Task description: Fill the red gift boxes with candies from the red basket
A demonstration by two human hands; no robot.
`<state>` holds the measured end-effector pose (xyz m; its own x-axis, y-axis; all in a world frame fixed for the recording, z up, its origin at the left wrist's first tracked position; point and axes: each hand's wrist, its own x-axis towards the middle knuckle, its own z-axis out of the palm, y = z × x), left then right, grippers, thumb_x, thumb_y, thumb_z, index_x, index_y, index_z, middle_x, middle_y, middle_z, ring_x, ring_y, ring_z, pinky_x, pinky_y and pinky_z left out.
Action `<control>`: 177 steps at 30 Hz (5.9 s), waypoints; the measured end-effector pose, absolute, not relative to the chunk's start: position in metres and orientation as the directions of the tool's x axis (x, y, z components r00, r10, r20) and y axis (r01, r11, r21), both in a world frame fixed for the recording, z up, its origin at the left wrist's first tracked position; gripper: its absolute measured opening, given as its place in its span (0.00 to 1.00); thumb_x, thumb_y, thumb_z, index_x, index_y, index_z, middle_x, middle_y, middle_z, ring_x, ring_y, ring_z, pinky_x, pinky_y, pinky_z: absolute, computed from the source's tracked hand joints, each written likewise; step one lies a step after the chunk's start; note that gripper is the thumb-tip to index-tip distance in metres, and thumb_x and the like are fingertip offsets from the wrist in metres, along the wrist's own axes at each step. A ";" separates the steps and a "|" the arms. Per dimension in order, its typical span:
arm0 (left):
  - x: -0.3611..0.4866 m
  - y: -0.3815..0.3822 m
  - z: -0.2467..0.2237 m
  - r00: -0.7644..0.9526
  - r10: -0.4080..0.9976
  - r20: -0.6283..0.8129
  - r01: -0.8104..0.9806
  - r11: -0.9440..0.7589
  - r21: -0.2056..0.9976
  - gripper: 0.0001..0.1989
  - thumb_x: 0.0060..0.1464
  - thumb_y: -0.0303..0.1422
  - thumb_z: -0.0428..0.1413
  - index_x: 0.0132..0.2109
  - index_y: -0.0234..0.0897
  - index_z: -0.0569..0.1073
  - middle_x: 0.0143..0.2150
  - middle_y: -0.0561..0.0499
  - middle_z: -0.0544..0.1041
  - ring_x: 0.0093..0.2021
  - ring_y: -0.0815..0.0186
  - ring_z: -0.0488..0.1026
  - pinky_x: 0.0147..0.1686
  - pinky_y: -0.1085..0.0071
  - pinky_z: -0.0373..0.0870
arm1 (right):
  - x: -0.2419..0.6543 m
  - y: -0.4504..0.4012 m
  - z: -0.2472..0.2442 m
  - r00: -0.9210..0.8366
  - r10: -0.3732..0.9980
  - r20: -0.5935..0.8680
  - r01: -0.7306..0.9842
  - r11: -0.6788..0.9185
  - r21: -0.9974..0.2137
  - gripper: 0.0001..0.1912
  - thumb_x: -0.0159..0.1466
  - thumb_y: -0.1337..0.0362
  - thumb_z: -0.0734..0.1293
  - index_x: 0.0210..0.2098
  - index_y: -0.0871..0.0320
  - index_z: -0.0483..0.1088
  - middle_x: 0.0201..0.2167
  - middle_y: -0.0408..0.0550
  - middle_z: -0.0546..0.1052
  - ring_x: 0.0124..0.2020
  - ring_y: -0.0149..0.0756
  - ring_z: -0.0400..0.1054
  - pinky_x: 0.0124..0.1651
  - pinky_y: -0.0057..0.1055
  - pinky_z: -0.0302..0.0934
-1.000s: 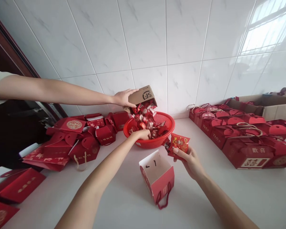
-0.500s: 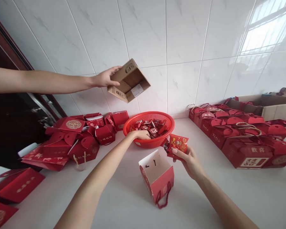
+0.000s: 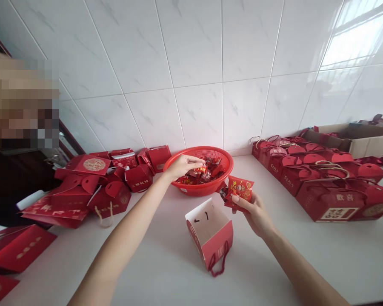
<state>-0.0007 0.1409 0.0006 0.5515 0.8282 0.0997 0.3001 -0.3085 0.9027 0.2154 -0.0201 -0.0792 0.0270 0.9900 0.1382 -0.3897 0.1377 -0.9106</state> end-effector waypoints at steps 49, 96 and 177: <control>-0.045 0.024 0.024 0.823 0.559 -0.097 0.486 -0.605 0.631 0.12 0.45 0.30 0.62 0.40 0.37 0.77 0.40 0.52 0.79 0.40 0.62 0.72 0.39 0.70 0.64 | 0.173 -0.006 0.017 -0.620 0.777 0.107 0.564 0.536 -0.628 0.19 0.52 0.57 0.78 0.39 0.57 0.74 0.32 0.45 0.74 0.36 0.38 0.67 0.35 0.30 0.61; -0.059 0.026 0.031 0.767 0.625 -0.144 0.597 -0.613 0.518 0.25 0.43 0.26 0.59 0.52 0.39 0.76 0.49 0.52 0.79 0.49 0.58 0.74 0.45 0.70 0.66 | 0.149 -0.007 0.014 -0.660 0.751 0.031 0.638 0.582 -0.504 0.06 0.60 0.67 0.68 0.39 0.57 0.70 0.30 0.43 0.75 0.26 0.29 0.63 0.27 0.27 0.50; -0.064 0.029 0.022 0.729 0.663 -0.169 0.624 -0.542 0.564 0.34 0.46 0.31 0.62 0.62 0.43 0.70 0.62 0.50 0.72 0.61 0.53 0.68 0.54 0.68 0.66 | 0.164 -0.028 0.022 -0.520 0.847 -0.111 0.825 0.464 -0.323 0.10 0.56 0.63 0.69 0.25 0.57 0.63 0.21 0.38 0.68 0.24 0.29 0.58 0.28 0.29 0.47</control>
